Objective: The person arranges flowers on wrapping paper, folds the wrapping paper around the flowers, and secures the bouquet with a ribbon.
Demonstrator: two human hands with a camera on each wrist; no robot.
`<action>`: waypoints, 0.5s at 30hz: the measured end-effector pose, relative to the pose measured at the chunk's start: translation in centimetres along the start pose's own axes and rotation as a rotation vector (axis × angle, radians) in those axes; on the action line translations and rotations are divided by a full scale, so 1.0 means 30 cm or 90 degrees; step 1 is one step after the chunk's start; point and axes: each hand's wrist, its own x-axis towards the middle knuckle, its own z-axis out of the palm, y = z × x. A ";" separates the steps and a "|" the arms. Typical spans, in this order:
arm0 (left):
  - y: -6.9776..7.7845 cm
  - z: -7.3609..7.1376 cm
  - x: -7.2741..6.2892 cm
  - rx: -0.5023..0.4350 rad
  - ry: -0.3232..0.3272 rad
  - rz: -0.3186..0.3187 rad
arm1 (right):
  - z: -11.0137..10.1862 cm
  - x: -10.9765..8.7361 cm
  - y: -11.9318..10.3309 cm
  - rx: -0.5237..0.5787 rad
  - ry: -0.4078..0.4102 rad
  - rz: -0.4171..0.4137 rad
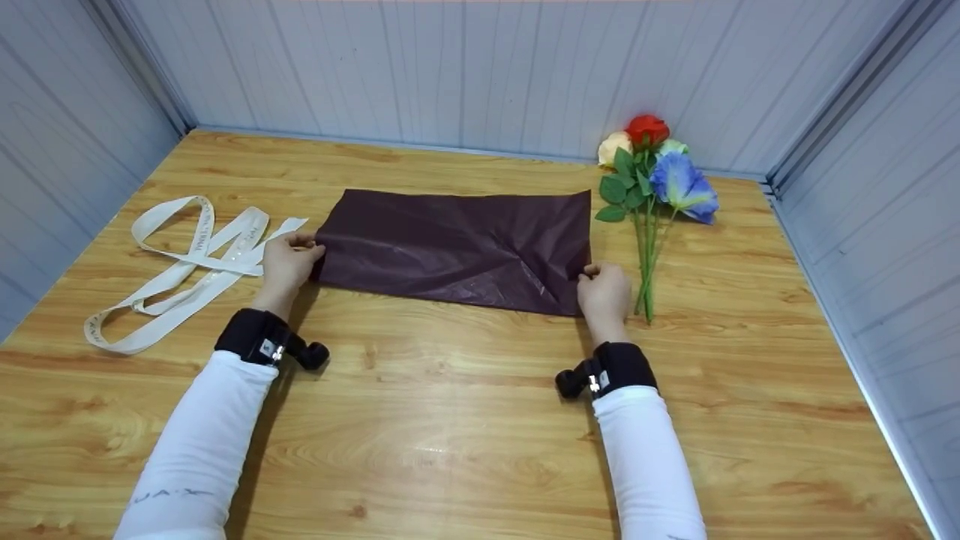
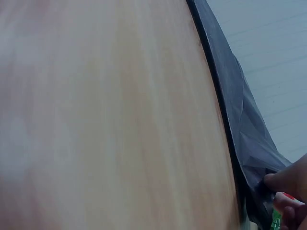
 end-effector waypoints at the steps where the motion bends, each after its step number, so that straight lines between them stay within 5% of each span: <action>1: 0.003 -0.001 0.001 0.000 -0.003 -0.001 | -0.001 -0.001 -0.001 0.000 0.001 0.000; 10: 0.015 -0.017 -0.003 -0.037 -0.022 0.004 | -0.007 -0.003 0.007 0.023 -0.005 0.017; 15: 0.025 -0.018 -0.006 -0.086 -0.029 0.022 | -0.009 0.001 0.006 0.099 0.020 0.031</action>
